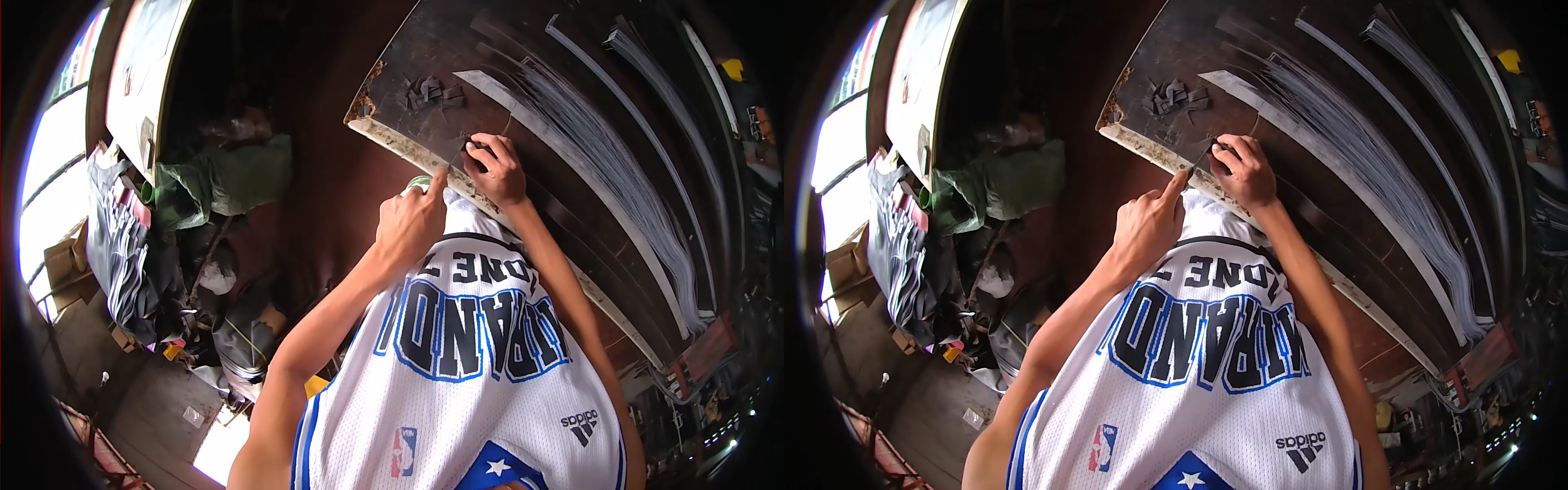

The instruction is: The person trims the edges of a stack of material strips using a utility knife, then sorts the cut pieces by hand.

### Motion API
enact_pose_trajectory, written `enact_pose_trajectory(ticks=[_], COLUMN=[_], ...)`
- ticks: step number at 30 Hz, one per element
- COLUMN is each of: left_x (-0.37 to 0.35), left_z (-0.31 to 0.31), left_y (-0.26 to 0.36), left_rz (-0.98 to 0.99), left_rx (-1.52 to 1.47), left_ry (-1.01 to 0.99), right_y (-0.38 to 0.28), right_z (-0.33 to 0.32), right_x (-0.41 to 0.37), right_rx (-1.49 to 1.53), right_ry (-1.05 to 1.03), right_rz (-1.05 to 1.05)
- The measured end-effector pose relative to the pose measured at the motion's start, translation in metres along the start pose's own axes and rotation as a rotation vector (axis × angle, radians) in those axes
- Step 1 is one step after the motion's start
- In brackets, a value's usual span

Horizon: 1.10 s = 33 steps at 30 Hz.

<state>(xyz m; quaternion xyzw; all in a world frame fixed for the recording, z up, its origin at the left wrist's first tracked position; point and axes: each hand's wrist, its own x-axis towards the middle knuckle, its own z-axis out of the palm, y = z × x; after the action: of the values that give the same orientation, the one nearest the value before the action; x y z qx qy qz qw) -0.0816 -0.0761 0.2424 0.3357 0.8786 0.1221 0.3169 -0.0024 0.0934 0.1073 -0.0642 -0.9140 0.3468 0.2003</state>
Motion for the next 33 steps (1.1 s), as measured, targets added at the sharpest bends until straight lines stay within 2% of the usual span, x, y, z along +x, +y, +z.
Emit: enact_pose_trajectory(ticks=[12,15,17,19,25,33], left_x=[0.003,0.001,-0.002,-0.002,0.009,0.014], left_z=[0.014,0.021,0.028,0.029,0.012,0.010], left_y=[0.005,-0.004,-0.014,-0.018,-0.011,-0.006], left_rz=[-0.046,-0.057,-0.004,-0.004,0.001,-0.011], left_rx=[0.061,0.029,-0.047,-0.077,-0.057,-0.019], left_ry=[-0.039,0.005,0.137,0.145,0.035,-0.016], right_y=[-0.014,-0.014,-0.011,-0.009,0.000,0.001], right_z=[-0.006,-0.006,-0.004,-0.002,-0.001,-0.001], right_x=[0.004,0.004,0.005,0.002,0.001,0.001], right_rx=[0.002,-0.003,-0.006,-0.003,-0.012,0.009], right_ry=[-0.025,-0.029,-0.020,-0.021,-0.010,-0.025], right_rz=[0.020,0.021,0.005,0.034,0.011,0.016])
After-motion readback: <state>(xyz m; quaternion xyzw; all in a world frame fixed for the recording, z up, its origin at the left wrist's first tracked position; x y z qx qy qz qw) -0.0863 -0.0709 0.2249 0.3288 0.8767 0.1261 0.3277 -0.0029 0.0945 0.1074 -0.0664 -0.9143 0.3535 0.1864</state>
